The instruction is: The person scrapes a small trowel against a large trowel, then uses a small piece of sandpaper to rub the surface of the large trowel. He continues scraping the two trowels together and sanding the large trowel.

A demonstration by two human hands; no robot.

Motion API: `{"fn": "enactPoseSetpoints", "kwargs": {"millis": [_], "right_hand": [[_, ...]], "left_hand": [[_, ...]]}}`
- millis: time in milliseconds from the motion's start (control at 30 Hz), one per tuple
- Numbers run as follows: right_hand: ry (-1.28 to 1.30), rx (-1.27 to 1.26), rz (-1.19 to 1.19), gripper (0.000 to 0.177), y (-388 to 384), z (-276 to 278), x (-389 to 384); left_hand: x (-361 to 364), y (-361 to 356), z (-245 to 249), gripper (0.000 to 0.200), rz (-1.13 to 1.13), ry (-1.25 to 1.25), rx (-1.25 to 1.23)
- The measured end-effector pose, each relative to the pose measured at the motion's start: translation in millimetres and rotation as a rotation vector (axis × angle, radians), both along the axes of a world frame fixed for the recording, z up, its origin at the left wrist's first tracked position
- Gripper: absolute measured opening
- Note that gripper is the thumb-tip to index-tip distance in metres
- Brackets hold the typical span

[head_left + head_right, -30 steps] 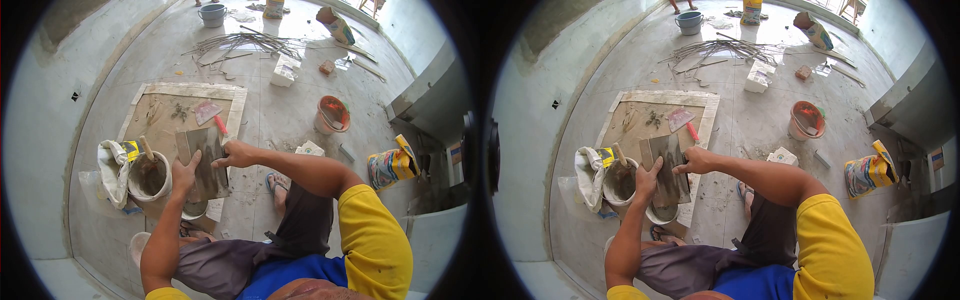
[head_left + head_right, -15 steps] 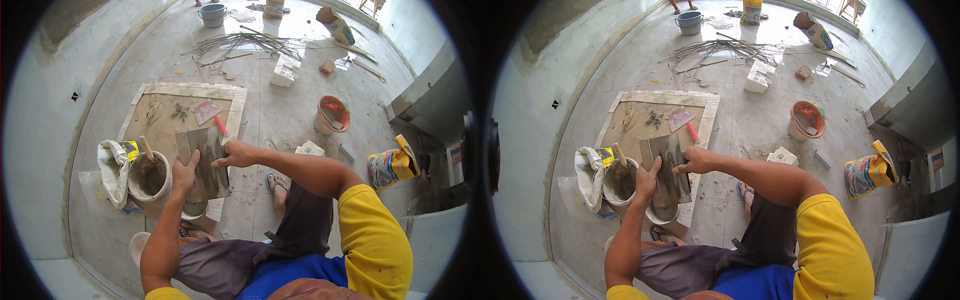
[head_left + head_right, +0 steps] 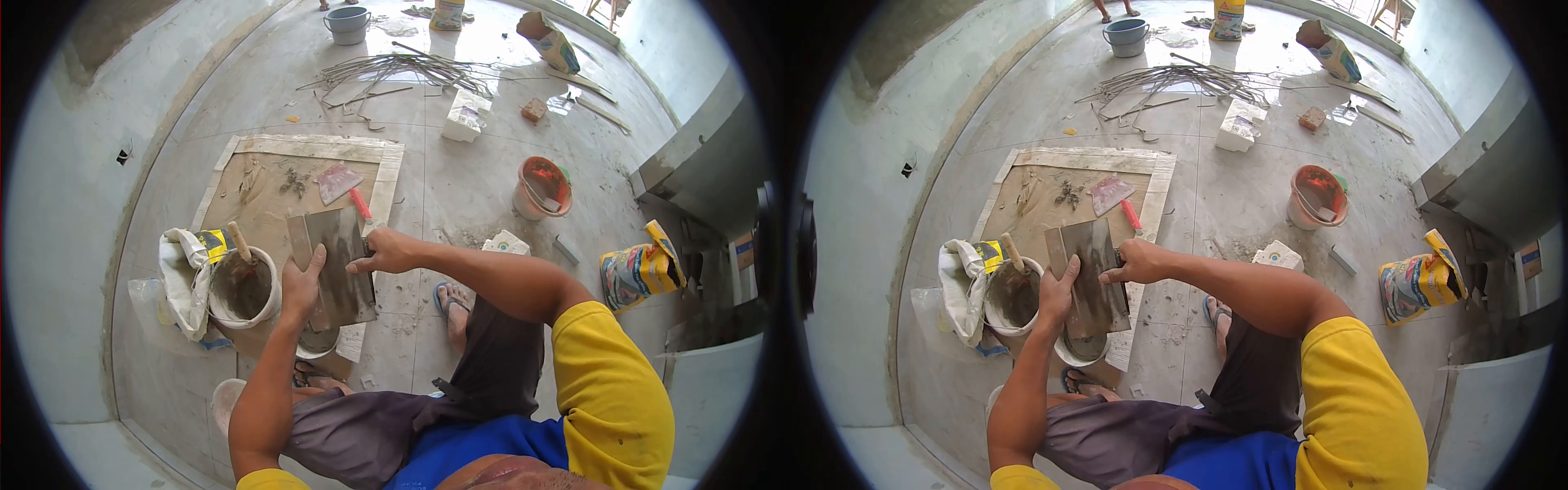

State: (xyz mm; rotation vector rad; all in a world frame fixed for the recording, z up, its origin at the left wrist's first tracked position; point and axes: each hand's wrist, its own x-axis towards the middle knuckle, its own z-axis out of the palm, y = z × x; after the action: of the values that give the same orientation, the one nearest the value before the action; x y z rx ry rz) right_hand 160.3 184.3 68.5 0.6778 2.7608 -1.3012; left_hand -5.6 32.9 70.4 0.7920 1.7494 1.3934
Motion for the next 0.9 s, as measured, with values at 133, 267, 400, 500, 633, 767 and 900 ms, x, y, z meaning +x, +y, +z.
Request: {"fn": "enactPoseSetpoints", "kwargs": {"millis": [133,267,400,500,633,767,900], "right_hand": [[-0.013,-0.003,-0.003,0.075,0.2,0.2,-0.3],[-0.011,-0.01,-0.004,0.076,0.2,-0.2,-0.5],[-0.021,0.005,-0.001,0.077,1.0,-3.9,-1.1],[-0.015,-0.001,0.001,0.078,1.2,-3.8,-1.0],[-0.019,0.014,0.007,0.079,1.6,-5.2,-1.5],[-0.025,0.013,0.002,0.079,1.4,-4.4,-1.2],[-0.018,0.015,0.001,0.079,1.3,-4.4,-0.6]], "left_hand": [[-0.5,0.3,-2.0,0.045,0.008,0.013,-0.005],[-2.0,0.5,-6.7,0.045,0.002,0.002,0.005],[-1.4,0.3,-6.0,0.045,0.01,0.005,0.014],[-0.3,0.2,-3.6,0.045,0.009,0.014,0.014],[0.5,-0.5,-0.5,0.045,0.004,0.017,-0.001],[0.6,-0.3,0.0,0.045,0.003,0.024,-0.003],[0.9,-0.5,1.4,0.045,0.002,0.033,-0.016]]}}
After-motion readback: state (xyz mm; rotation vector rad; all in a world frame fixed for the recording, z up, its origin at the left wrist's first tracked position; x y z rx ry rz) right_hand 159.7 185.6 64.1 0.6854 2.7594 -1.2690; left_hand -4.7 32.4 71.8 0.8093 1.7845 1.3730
